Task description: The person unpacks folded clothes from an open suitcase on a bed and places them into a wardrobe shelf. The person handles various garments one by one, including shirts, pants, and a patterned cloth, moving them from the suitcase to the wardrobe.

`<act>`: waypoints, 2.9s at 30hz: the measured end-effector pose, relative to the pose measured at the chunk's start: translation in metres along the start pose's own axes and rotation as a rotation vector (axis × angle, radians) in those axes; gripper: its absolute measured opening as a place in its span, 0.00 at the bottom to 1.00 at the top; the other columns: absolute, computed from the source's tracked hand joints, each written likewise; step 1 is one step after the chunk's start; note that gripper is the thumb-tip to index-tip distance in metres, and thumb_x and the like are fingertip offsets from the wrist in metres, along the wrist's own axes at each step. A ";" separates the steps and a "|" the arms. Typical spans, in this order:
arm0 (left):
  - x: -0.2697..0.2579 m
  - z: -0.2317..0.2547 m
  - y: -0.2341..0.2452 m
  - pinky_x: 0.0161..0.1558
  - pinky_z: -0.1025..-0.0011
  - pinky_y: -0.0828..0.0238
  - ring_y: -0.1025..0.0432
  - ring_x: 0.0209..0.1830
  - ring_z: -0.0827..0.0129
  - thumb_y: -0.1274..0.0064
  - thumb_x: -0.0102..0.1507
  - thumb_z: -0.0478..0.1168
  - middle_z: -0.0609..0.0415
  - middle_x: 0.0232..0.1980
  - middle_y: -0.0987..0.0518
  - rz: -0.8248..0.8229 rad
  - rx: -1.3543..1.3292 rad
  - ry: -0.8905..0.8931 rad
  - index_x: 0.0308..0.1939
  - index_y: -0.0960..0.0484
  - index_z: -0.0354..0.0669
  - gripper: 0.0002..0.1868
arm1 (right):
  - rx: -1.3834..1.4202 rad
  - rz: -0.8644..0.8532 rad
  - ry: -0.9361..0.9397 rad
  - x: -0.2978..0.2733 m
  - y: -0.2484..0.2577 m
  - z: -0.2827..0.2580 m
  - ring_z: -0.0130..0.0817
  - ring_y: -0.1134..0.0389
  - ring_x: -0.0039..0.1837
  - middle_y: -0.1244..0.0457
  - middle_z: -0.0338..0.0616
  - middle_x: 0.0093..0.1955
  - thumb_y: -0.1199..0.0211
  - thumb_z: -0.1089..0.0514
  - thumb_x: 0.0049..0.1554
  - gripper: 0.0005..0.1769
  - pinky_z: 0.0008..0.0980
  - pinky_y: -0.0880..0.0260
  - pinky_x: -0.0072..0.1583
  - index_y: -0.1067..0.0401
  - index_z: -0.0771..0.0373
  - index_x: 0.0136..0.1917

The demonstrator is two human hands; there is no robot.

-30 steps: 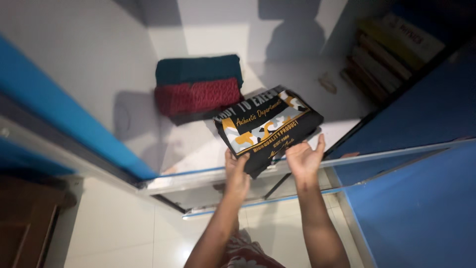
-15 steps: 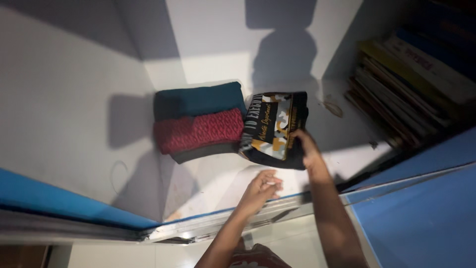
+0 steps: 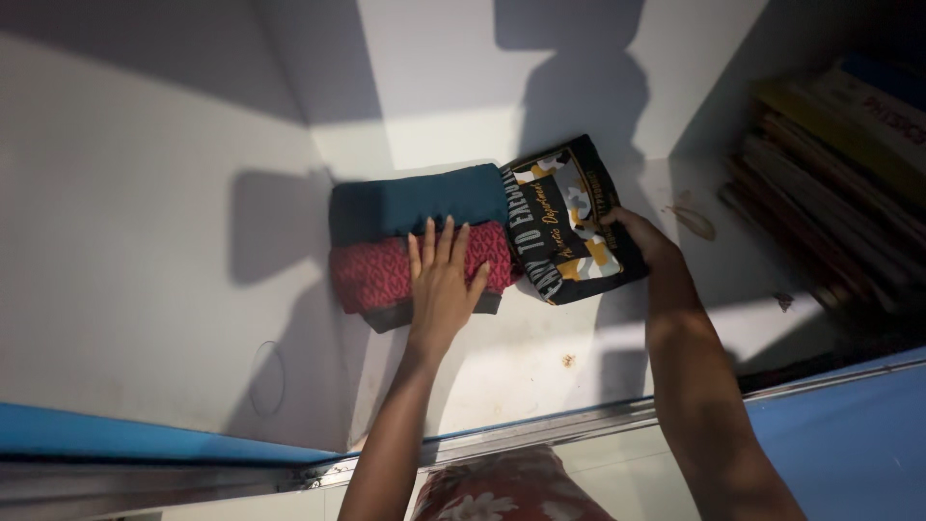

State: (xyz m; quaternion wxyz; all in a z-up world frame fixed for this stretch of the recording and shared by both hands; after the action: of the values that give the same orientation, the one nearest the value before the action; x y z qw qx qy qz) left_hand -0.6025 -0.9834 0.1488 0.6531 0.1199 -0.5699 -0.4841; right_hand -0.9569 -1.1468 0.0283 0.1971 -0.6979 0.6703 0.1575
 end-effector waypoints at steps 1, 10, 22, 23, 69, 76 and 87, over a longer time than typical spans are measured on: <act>0.000 -0.004 -0.006 0.78 0.42 0.71 0.51 0.81 0.43 0.53 0.69 0.57 0.39 0.76 0.35 -0.020 0.110 -0.014 0.71 0.30 0.40 0.33 | -0.095 0.000 0.047 0.000 -0.003 -0.006 0.40 0.31 0.49 0.32 0.49 0.50 0.40 0.51 0.54 0.29 0.36 0.29 0.54 0.30 0.65 0.66; 0.001 -0.010 -0.026 0.77 0.42 0.69 0.48 0.78 0.42 0.56 0.68 0.58 0.38 0.74 0.34 -0.084 0.206 0.010 0.73 0.31 0.43 0.34 | -1.188 0.470 0.694 -0.087 -0.096 -0.070 0.55 0.54 0.79 0.51 0.59 0.78 0.38 0.41 0.54 0.44 0.57 0.57 0.75 0.47 0.53 0.79; -0.025 0.015 -0.007 0.77 0.39 0.72 0.56 0.83 0.47 0.49 0.66 0.54 0.40 0.80 0.44 -0.047 0.031 0.043 0.76 0.36 0.43 0.36 | -1.352 0.423 0.740 -0.050 -0.132 -0.027 0.55 0.73 0.86 0.61 0.49 0.85 0.55 0.34 0.63 0.35 0.79 0.81 0.73 0.49 0.38 0.82; -0.031 0.017 -0.006 0.76 0.38 0.72 0.57 0.83 0.47 0.49 0.66 0.54 0.40 0.80 0.45 -0.065 0.020 0.060 0.76 0.37 0.43 0.37 | -1.316 0.388 0.765 -0.056 -0.127 -0.024 0.56 0.73 0.86 0.61 0.49 0.85 0.56 0.32 0.64 0.36 0.78 0.81 0.75 0.49 0.38 0.82; -0.376 0.169 0.086 0.68 0.60 0.38 0.29 0.67 0.58 0.49 0.66 0.42 0.48 0.62 0.20 0.230 -0.543 0.930 0.56 0.18 0.43 0.16 | -0.234 -0.326 0.708 -0.356 -0.103 0.226 0.30 0.28 0.53 0.28 0.44 0.46 0.45 0.57 0.66 0.15 0.31 0.31 0.59 0.24 0.67 0.59; -0.430 0.161 0.129 0.63 0.66 0.32 0.23 0.61 0.64 0.51 0.67 0.41 0.51 0.56 0.16 0.314 -0.569 1.126 0.56 0.18 0.42 0.16 | -0.197 -0.479 0.542 -0.369 -0.156 0.274 0.30 0.28 0.51 0.28 0.45 0.44 0.45 0.54 0.65 0.17 0.32 0.31 0.58 0.25 0.69 0.57; -0.567 0.149 0.247 0.62 0.70 0.30 0.22 0.59 0.67 0.53 0.69 0.38 0.49 0.55 0.15 0.693 -0.594 1.199 0.56 0.20 0.36 0.14 | -0.228 -0.845 0.455 -0.460 -0.317 0.334 0.30 0.29 0.51 0.28 0.45 0.43 0.47 0.56 0.65 0.15 0.31 0.33 0.57 0.25 0.68 0.56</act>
State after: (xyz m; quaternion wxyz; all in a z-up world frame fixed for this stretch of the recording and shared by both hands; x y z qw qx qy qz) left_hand -0.5410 -0.3644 0.0154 0.9712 -0.0045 0.0328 -0.2359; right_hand -0.6498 -0.5756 -0.0201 0.0148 -0.9425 0.3333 -0.0201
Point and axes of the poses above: each hand's wrist, its own x-axis towards the middle knuckle, its own y-axis out of the back of the hand, z = x × y, the point moved 6 cm from there along x, towards the middle knuckle
